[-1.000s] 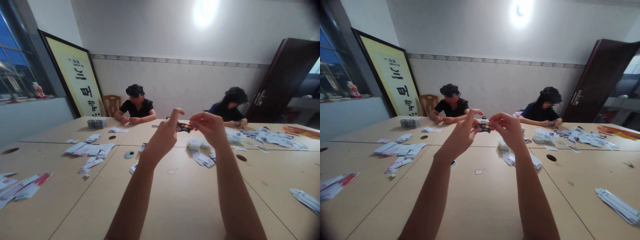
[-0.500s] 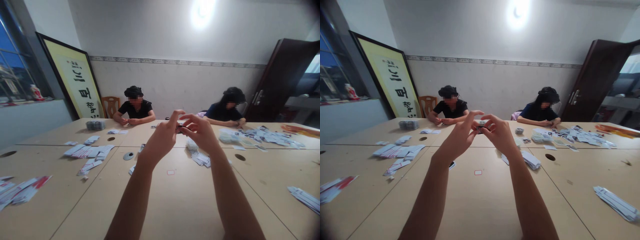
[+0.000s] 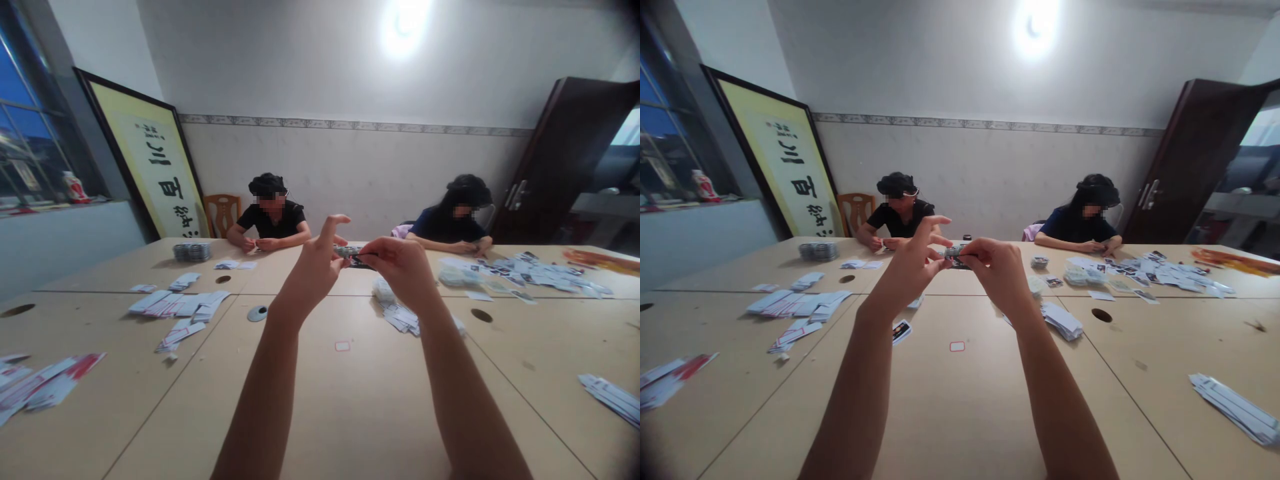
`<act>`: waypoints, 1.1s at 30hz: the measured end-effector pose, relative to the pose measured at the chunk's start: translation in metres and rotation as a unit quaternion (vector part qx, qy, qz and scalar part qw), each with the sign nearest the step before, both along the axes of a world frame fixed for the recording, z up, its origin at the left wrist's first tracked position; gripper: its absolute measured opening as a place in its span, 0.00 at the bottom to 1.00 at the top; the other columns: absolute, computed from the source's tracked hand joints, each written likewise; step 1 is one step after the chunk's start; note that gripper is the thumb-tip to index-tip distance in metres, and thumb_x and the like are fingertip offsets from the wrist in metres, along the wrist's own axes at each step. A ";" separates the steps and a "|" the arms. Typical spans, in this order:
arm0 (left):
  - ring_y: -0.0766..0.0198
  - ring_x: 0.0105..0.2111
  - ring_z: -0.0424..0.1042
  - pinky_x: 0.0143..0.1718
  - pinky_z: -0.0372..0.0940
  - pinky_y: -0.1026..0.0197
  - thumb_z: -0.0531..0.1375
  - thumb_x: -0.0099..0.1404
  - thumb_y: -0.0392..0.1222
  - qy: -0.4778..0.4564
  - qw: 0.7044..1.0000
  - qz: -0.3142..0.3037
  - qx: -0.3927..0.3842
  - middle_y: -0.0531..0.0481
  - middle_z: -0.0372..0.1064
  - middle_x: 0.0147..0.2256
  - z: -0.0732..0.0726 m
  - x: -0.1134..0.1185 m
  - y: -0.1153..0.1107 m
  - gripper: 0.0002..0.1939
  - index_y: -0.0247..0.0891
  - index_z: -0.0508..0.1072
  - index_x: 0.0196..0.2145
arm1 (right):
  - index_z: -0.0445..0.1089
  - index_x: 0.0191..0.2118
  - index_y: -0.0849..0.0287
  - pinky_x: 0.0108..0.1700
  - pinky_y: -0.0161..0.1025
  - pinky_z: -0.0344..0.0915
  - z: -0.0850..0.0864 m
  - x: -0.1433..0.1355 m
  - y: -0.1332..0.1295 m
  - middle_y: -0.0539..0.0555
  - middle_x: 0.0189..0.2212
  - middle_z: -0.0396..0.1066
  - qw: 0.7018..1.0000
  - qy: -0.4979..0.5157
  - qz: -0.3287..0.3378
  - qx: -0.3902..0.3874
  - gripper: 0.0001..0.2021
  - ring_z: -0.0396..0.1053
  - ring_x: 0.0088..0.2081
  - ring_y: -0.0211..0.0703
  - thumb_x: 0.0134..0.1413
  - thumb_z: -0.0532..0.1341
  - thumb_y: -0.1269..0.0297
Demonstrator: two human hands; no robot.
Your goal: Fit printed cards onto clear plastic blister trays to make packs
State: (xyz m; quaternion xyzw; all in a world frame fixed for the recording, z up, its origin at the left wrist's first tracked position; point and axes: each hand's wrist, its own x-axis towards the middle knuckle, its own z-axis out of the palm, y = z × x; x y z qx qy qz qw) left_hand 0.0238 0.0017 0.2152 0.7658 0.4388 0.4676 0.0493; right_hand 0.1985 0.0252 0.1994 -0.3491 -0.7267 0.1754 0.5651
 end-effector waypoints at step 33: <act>0.58 0.44 0.76 0.44 0.72 0.57 0.71 0.52 0.40 -0.311 0.939 -0.018 0.145 0.46 0.76 0.43 0.020 -0.065 -0.009 0.20 0.40 0.73 0.43 | 0.61 0.66 0.59 0.64 0.59 0.62 -0.110 0.052 0.152 0.64 0.68 0.57 0.941 -0.235 -0.203 -0.135 0.32 0.61 0.65 0.60 0.58 0.67 0.63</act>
